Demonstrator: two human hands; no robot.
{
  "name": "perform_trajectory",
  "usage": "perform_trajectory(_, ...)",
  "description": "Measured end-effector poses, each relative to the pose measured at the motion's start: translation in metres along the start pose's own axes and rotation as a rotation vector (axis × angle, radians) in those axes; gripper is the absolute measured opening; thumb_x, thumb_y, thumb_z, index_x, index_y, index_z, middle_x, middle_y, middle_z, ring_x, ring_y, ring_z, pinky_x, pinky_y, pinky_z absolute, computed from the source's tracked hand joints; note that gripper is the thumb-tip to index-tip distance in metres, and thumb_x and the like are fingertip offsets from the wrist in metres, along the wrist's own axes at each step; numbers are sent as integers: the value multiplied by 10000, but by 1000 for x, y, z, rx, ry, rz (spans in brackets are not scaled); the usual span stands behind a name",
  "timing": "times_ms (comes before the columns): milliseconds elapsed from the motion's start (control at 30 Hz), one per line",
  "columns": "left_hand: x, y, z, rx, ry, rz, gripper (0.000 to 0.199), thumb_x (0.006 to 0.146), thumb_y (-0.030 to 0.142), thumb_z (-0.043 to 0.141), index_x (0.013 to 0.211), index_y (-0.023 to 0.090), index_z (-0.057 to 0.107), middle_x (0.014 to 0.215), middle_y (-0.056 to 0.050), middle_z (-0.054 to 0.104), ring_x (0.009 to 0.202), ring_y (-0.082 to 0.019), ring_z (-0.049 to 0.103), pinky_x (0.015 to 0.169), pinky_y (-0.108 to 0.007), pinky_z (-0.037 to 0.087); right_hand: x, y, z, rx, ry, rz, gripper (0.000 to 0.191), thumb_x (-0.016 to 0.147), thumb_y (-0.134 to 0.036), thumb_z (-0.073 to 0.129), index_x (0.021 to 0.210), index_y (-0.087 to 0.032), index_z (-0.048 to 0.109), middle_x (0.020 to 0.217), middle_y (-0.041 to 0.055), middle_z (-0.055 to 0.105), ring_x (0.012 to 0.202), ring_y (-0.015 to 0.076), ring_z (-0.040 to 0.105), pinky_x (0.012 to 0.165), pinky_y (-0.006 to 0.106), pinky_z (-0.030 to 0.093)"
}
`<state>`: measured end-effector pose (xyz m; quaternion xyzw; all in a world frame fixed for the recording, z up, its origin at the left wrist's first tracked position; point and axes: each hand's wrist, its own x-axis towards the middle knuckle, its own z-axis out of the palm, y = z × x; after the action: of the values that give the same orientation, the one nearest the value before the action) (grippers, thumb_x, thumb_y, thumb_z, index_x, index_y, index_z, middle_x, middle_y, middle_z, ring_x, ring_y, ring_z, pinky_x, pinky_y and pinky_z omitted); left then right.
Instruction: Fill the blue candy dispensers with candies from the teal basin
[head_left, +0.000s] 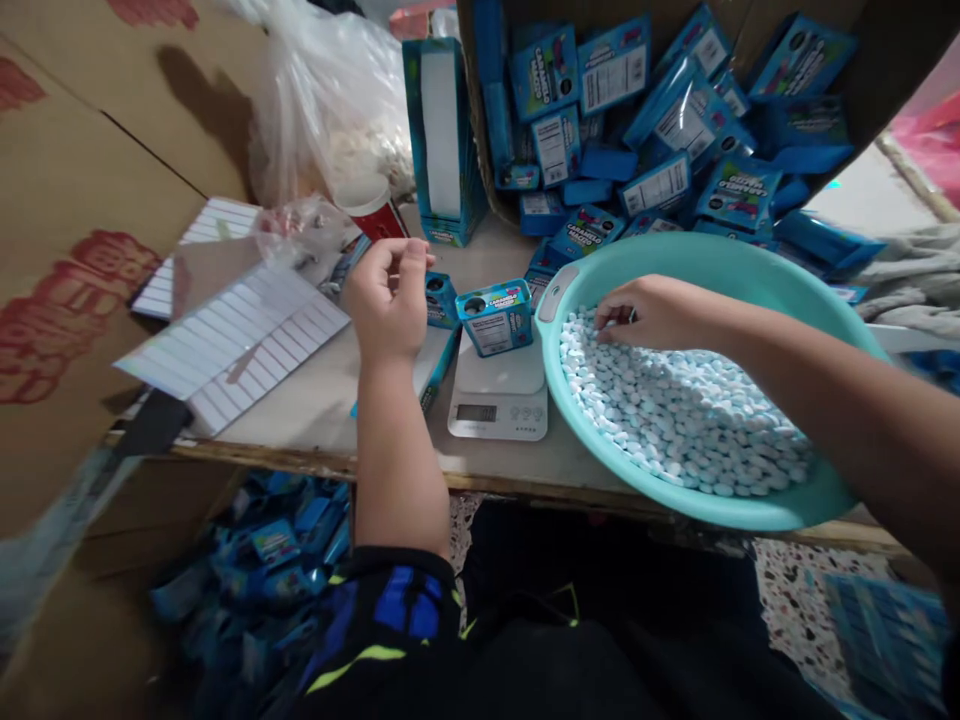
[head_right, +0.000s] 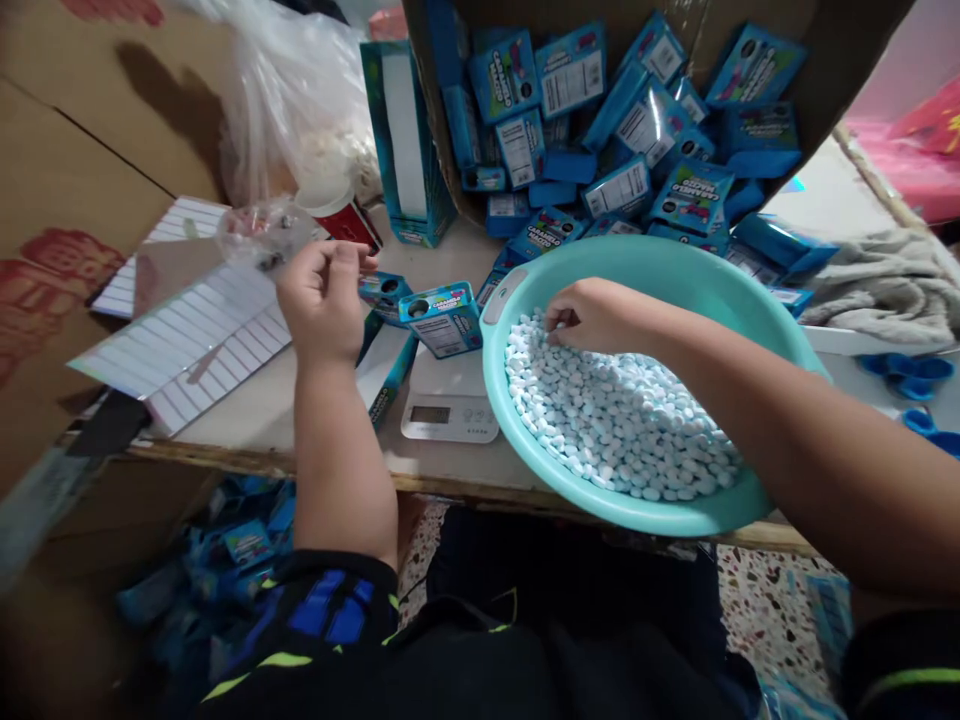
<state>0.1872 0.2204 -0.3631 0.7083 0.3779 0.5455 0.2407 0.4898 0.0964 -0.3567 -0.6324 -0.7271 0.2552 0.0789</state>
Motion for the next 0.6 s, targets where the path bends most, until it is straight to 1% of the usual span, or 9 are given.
perform_trajectory(100,-1,-7,0,152,34,37,382,1014,546,577,875,216,710,852,-32,720,853,-184,696,827,-314,531,-1,3,-2,-19,16,31,196,910,-332,673,988,-205,800,950,82,765,782,209,652,690,330,465)
perform_trajectory(200,-4,-5,0,161,35,59,373,1042,501,534,883,216,715,844,-30,708,852,-178,699,814,-314,519,-1,4,-4,-12,43,27,201,917,-332,656,992,-202,790,959,91,762,790,216,657,700,338,477)
perform_trajectory(267,-5,-1,-1,154,46,70,386,1050,500,515,882,217,716,841,-31,708,853,-178,702,807,-321,514,-1,3,-6,-1,50,32,197,921,-327,653,993,-197,783,968,96,758,804,218,660,707,336,481)
perform_trajectory(367,-7,3,-2,154,44,81,411,1047,532,509,880,216,713,834,-30,713,860,-185,702,820,-347,508,-1,2,-8,-4,60,99,193,935,-322,650,997,-188,775,989,105,753,820,219,658,705,336,480)
perform_trajectory(467,-6,4,-5,150,-1,73,426,1052,549,481,910,211,700,867,-8,716,963,-186,701,878,-369,493,0,5,-8,-33,85,118,199,949,-324,641,1007,-189,775,1014,111,747,833,223,654,704,342,475)
perform_trajectory(533,-6,4,-6,139,-59,58,433,1069,540,443,945,204,686,909,12,715,1072,-180,680,927,-378,470,1,12,-7,-46,67,105,195,949,-343,647,1008,-213,779,1041,99,744,859,234,663,719,349,482)
perform_trajectory(600,-7,7,-6,136,-109,61,430,1077,539,445,954,198,677,943,22,719,1121,-178,656,977,-392,450,3,19,-6,-50,31,102,199,943,-388,664,1015,-246,783,1047,79,742,877,251,676,727,359,494)
